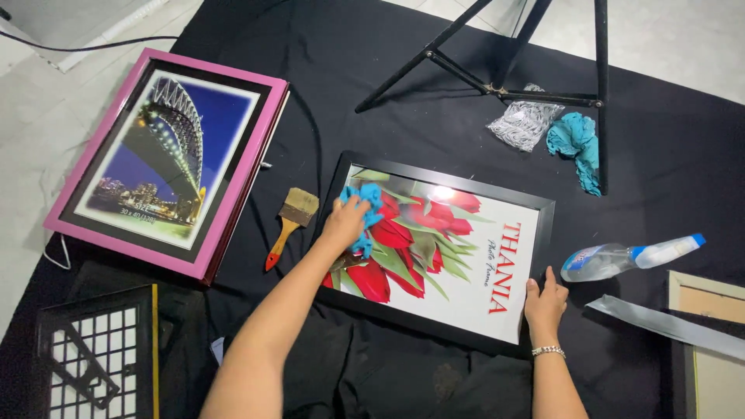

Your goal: The person is cleaning the glass of a picture frame by spraying it with cleaner and wiping it thoroughly with a cloth.

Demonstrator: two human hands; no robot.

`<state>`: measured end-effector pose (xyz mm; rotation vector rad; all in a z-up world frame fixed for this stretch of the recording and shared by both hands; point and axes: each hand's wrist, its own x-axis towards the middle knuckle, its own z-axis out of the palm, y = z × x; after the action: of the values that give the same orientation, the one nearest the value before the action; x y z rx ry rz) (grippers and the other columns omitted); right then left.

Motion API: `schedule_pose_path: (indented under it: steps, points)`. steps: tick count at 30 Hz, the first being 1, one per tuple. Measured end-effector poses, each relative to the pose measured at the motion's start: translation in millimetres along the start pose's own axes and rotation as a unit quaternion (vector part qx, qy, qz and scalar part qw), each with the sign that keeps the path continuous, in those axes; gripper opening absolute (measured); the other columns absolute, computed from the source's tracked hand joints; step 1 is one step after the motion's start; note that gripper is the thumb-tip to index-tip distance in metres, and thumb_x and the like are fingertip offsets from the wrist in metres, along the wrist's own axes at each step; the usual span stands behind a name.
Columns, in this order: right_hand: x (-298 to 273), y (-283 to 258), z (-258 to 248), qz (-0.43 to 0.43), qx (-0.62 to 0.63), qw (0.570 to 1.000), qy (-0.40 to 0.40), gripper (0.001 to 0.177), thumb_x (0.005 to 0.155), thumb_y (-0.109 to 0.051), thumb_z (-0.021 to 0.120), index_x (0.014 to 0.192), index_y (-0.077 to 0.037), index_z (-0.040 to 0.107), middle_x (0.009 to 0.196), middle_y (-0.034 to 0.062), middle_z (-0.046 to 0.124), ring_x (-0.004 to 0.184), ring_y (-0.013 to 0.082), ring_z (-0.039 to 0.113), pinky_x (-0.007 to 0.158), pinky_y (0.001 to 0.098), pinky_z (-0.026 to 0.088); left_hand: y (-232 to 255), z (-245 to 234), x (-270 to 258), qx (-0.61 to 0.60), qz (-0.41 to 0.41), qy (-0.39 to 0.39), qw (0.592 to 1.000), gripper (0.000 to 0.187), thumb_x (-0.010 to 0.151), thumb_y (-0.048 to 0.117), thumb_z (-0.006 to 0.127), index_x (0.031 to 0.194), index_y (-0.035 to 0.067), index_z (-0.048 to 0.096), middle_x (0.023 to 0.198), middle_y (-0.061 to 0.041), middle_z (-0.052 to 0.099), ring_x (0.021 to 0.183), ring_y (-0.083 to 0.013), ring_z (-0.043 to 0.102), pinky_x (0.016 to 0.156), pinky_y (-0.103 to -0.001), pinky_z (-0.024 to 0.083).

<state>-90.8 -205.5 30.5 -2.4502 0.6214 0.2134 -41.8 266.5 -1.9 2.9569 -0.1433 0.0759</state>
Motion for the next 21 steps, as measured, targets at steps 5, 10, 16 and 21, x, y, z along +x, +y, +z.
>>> schedule_pose_path:
  steps: [5, 10, 16, 21]
  points:
    - [3, 5, 3, -0.004, -0.003, 1.0, 0.0, 0.057, 0.109, -0.03, 0.054, 0.162, -0.015, 0.04, 0.136, 0.0214, 0.046, 0.129, 0.0466, 0.048, 0.107, 0.0528, 0.036, 6, -41, -95, 0.002, 0.023, -0.087, 0.996, 0.035, 0.086, 0.017, 0.073, 0.117, 0.019, 0.057, 0.119, -0.006, 0.054, 0.112, -0.0435, 0.059, 0.082, -0.043, 0.064]
    - [2, 6, 3, -0.002, -0.008, 1.0, -0.005, 0.057, 0.108, -0.028, 0.055, 0.162, -0.015, 0.04, 0.136, 0.0233, 0.046, 0.129, 0.0473, 0.047, 0.108, 0.0531, 0.035, 4, -54, -172, -0.035, 0.015, -0.177, 0.984, 0.032, 0.09, 0.016, 0.07, 0.119, 0.015, 0.058, 0.122, -0.009, 0.052, 0.115, -0.0446, 0.056, 0.079, -0.045, 0.064]
    - [5, 5, 4, -0.008, -0.005, 1.0, 0.007, 0.056, 0.108, -0.025, 0.055, 0.161, -0.013, 0.041, 0.135, 0.0249, 0.045, 0.126, 0.0487, 0.048, 0.105, 0.0539, 0.039, 5, -39, -147, 0.021, 0.027, -0.045, 0.998, 0.025, 0.091, 0.01, 0.067, 0.111, 0.018, 0.055, 0.115, -0.008, 0.051, 0.106, -0.0357, 0.059, 0.064, -0.04, 0.064]
    - [2, 2, 1, 0.011, -0.011, 1.0, 0.006, 0.056, 0.108, -0.026, 0.055, 0.161, -0.014, 0.042, 0.137, 0.0242, 0.046, 0.128, 0.0469, 0.05, 0.106, 0.0523, 0.041, -2, -5, -71, 0.084, 0.051, 0.136, 0.986, 0.023, 0.09, 0.013, 0.068, 0.11, 0.015, 0.058, 0.114, -0.011, 0.056, 0.102, -0.0319, 0.063, 0.067, -0.036, 0.063]
